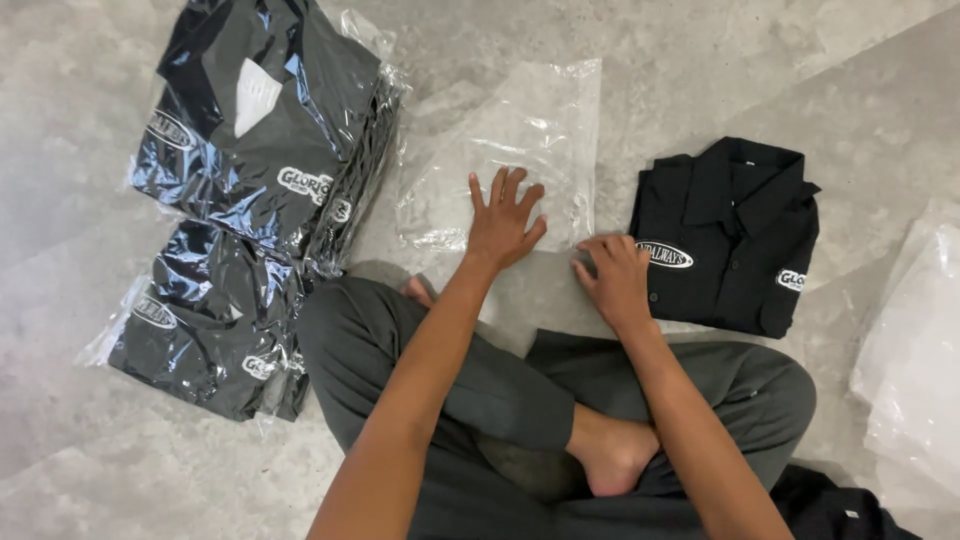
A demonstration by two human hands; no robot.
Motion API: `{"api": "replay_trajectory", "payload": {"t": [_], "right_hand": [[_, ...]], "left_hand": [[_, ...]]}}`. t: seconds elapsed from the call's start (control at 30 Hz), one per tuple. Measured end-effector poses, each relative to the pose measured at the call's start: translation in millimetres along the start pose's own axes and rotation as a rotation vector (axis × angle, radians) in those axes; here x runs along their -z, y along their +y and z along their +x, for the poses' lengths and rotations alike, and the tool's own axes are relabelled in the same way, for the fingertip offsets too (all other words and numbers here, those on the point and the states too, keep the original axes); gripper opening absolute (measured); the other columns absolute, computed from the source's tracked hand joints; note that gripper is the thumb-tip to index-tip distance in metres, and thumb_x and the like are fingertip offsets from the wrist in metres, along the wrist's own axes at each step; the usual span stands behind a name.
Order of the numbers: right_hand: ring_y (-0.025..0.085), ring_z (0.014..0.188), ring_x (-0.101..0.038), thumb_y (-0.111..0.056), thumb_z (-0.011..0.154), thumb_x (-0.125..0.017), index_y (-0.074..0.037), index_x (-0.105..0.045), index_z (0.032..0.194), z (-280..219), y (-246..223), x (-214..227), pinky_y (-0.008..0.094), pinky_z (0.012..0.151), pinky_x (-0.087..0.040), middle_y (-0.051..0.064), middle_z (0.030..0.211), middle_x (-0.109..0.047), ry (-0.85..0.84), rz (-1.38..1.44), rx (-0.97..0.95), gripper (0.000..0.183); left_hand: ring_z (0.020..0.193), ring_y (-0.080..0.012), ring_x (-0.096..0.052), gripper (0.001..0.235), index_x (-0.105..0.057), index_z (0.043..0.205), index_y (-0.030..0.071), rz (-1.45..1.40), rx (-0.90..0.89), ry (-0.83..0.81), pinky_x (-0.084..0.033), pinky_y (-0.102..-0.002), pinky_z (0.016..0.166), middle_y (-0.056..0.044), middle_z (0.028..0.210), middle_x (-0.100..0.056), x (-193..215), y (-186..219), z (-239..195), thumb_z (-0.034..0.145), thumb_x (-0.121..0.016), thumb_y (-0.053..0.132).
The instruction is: Folding black shirts and placing them into clear plastic packaging bags while sitting on the floor.
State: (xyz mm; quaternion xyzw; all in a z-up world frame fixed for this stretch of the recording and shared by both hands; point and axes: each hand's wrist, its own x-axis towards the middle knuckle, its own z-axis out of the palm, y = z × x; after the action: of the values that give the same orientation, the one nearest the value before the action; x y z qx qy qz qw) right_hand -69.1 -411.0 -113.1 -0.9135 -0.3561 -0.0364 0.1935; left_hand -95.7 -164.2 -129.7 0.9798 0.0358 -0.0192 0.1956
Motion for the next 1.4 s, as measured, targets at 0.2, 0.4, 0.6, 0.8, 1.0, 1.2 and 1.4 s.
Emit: {"api": "replay_trajectory", "payload": {"t": [0.2,0.4,0.6,0.8,1.0,1.2,1.4], "right_hand": [[0.020,0.101,-0.060,-0.030,0.092,-0.083,-0.023,-0.075,0.099,7.0,0.6,-4.6,0.037,0.079,-0.036,-0.006,0.098,-0.064,0.109,-0.128,0.115,0.012],[0.020,0.096,-0.062,-0.031,0.093,-0.081,-0.023,-0.075,0.091,17.3,-1.4,-4.3,0.036,0.078,-0.039,-0.005,0.090,-0.063,0.121,-0.196,0.192,0.010],[0.024,0.092,-0.063,-0.026,0.096,-0.075,-0.016,-0.071,0.086,21.7,1.5,-5.0,0.038,0.078,-0.041,0.001,0.086,-0.062,0.094,-0.274,0.294,0.014],[0.024,0.090,-0.065,-0.020,0.095,-0.072,-0.016,-0.067,0.088,20.8,1.2,2.2,0.036,0.076,-0.041,0.000,0.085,-0.061,0.022,-0.156,0.174,0.010],[0.025,0.090,-0.064,-0.017,0.098,-0.070,-0.014,-0.069,0.092,24.0,-10.4,15.6,0.036,0.078,-0.042,0.003,0.088,-0.062,0.019,-0.093,0.142,0.006],[0.025,0.099,-0.066,-0.025,0.095,-0.077,-0.015,-0.076,0.100,26.9,-7.3,20.9,0.039,0.083,-0.041,0.003,0.097,-0.069,-0.019,-0.126,0.275,0.011],[0.024,0.096,-0.068,-0.027,0.098,-0.074,-0.019,-0.076,0.094,30.9,7.1,10.9,0.038,0.083,-0.044,0.002,0.092,-0.069,-0.025,-0.181,0.350,0.010]], "left_hand": [[0.150,-0.0356,-0.031,0.057,-0.040,0.158,0.021,0.043,0.023,0.158,-0.009,-0.080,0.122,-0.011,0.152,-0.038,-22.9,-0.9,4.9,0.107,-0.045,0.047],[0.155,-0.0348,-0.029,0.059,-0.046,0.156,0.020,0.166,-0.003,0.343,-0.004,-0.079,0.121,-0.013,0.158,-0.041,-23.9,3.8,3.2,0.105,-0.048,0.050],[0.158,-0.0351,-0.028,0.056,-0.051,0.152,0.021,0.169,-0.018,0.449,-0.001,-0.081,0.120,-0.013,0.164,-0.039,-31.2,1.8,6.1,0.105,-0.045,0.052],[0.157,-0.0355,-0.030,0.059,-0.051,0.152,0.023,0.179,0.001,0.429,-0.005,-0.082,0.120,-0.011,0.165,-0.040,-26.8,3.5,6.3,0.102,-0.046,0.053],[0.161,-0.0344,-0.018,0.062,-0.043,0.158,0.026,0.128,0.042,0.230,0.003,-0.080,0.121,-0.010,0.170,-0.031,-20.1,4.3,5.3,0.104,-0.038,0.056],[0.162,-0.0347,-0.017,0.062,-0.040,0.158,0.025,0.102,0.045,0.185,0.003,-0.080,0.121,-0.010,0.171,-0.029,-16.4,4.7,4.5,0.105,-0.039,0.057],[0.162,-0.0345,-0.016,0.063,-0.039,0.159,0.024,0.130,0.047,0.146,0.001,-0.082,0.120,-0.010,0.172,-0.027,-7.5,6.6,2.9,0.106,-0.036,0.057]]}}
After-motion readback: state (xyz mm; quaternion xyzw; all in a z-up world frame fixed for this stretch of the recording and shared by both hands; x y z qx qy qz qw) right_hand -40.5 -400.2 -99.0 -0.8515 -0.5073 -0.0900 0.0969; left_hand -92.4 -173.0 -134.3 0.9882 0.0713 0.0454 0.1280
